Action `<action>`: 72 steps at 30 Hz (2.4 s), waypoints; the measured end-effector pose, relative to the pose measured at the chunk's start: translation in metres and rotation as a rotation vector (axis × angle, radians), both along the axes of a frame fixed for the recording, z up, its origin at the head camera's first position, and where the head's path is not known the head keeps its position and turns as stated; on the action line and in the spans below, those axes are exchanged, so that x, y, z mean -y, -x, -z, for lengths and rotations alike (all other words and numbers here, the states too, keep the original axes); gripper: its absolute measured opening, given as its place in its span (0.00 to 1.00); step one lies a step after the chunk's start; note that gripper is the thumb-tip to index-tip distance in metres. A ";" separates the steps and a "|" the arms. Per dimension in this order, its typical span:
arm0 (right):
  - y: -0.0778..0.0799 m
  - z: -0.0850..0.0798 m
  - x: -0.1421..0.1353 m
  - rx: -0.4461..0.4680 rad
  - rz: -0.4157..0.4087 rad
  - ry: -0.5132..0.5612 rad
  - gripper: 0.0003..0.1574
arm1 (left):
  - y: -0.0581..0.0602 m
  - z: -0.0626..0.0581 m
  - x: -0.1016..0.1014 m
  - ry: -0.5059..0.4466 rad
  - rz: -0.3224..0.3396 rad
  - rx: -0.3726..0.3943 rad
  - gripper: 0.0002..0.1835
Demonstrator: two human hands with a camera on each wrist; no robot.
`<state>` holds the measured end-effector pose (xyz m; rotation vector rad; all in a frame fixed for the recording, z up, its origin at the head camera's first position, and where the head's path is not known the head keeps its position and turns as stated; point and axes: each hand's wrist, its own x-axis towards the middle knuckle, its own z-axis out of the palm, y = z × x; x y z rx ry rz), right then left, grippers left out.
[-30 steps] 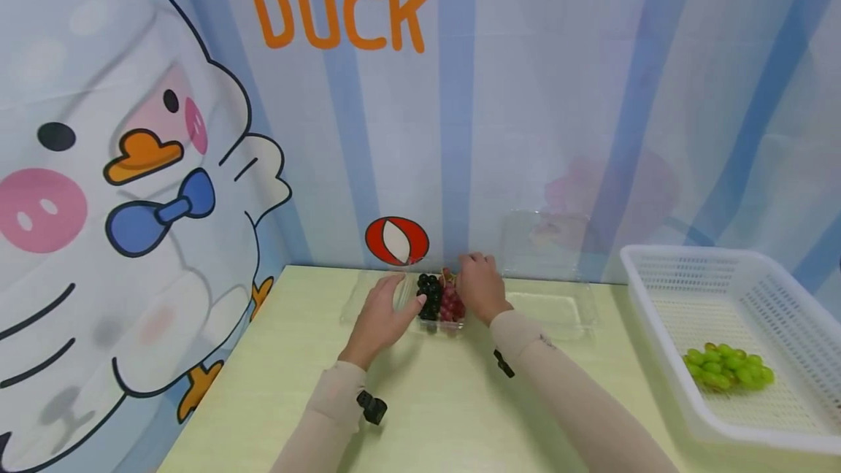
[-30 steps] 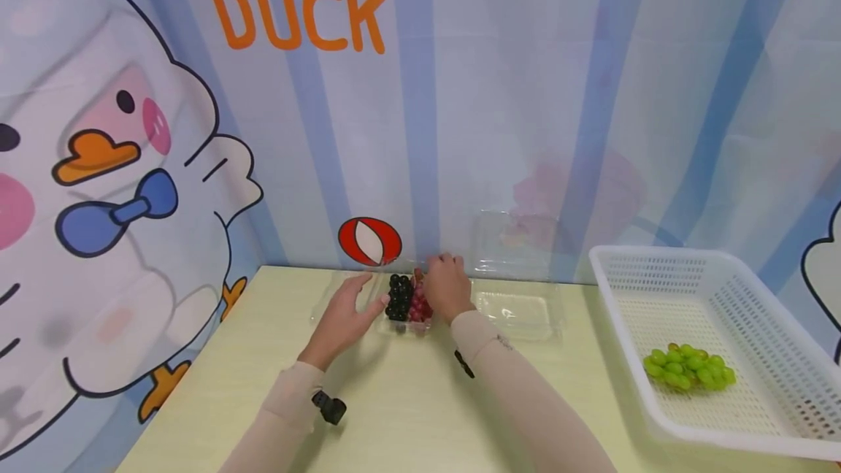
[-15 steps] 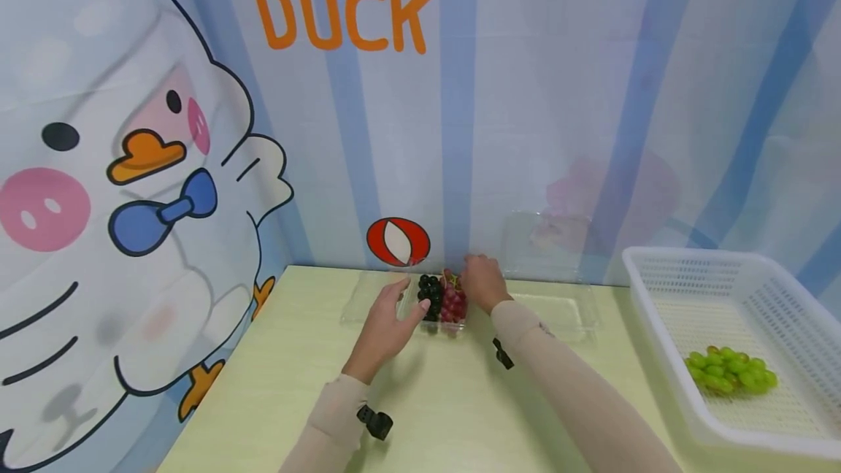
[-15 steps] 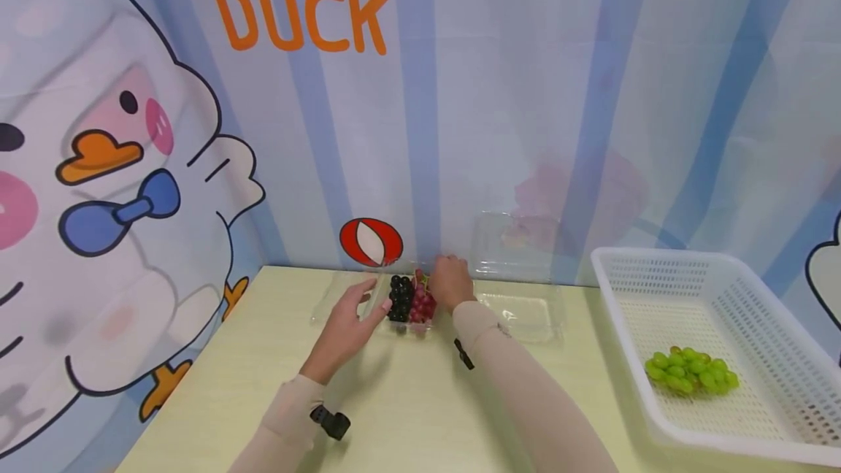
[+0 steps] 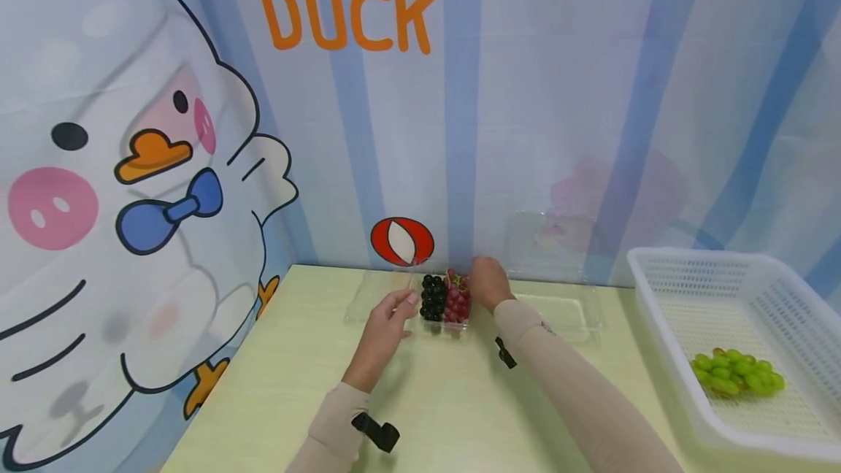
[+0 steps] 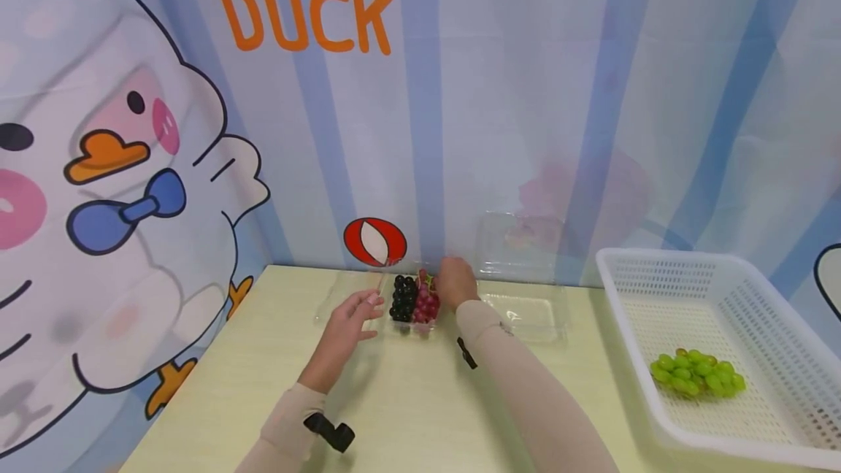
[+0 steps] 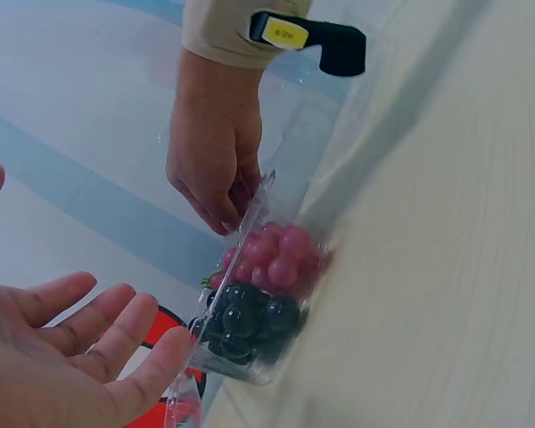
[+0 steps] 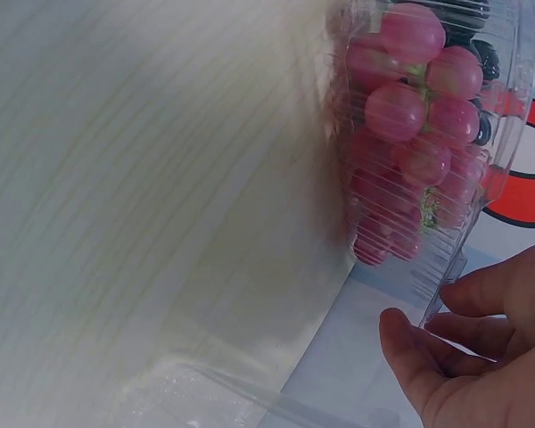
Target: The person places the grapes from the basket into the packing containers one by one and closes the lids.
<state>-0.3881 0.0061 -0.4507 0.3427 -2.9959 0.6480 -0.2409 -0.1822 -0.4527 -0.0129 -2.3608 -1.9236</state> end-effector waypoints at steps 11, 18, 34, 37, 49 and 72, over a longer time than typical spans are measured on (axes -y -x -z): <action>0.005 0.005 -0.001 0.017 0.026 0.037 0.12 | -0.001 0.007 0.001 -0.202 0.017 0.179 0.33; 0.006 0.006 -0.001 0.019 0.029 0.058 0.12 | -0.003 0.012 0.006 -0.368 0.074 0.277 0.45; 0.005 0.006 -0.002 0.047 0.044 0.089 0.14 | -0.006 0.014 0.021 -0.800 0.146 0.517 0.53; 0.005 0.006 -0.002 0.045 0.047 0.089 0.13 | -0.005 0.015 0.023 -0.898 0.127 0.526 0.54; 0.004 0.005 -0.004 0.061 0.042 0.122 0.23 | -0.007 0.019 0.029 -1.042 0.012 0.443 0.51; 0.007 0.002 -0.010 0.107 0.020 0.222 0.28 | -0.003 0.014 0.043 -0.897 -0.158 0.327 0.43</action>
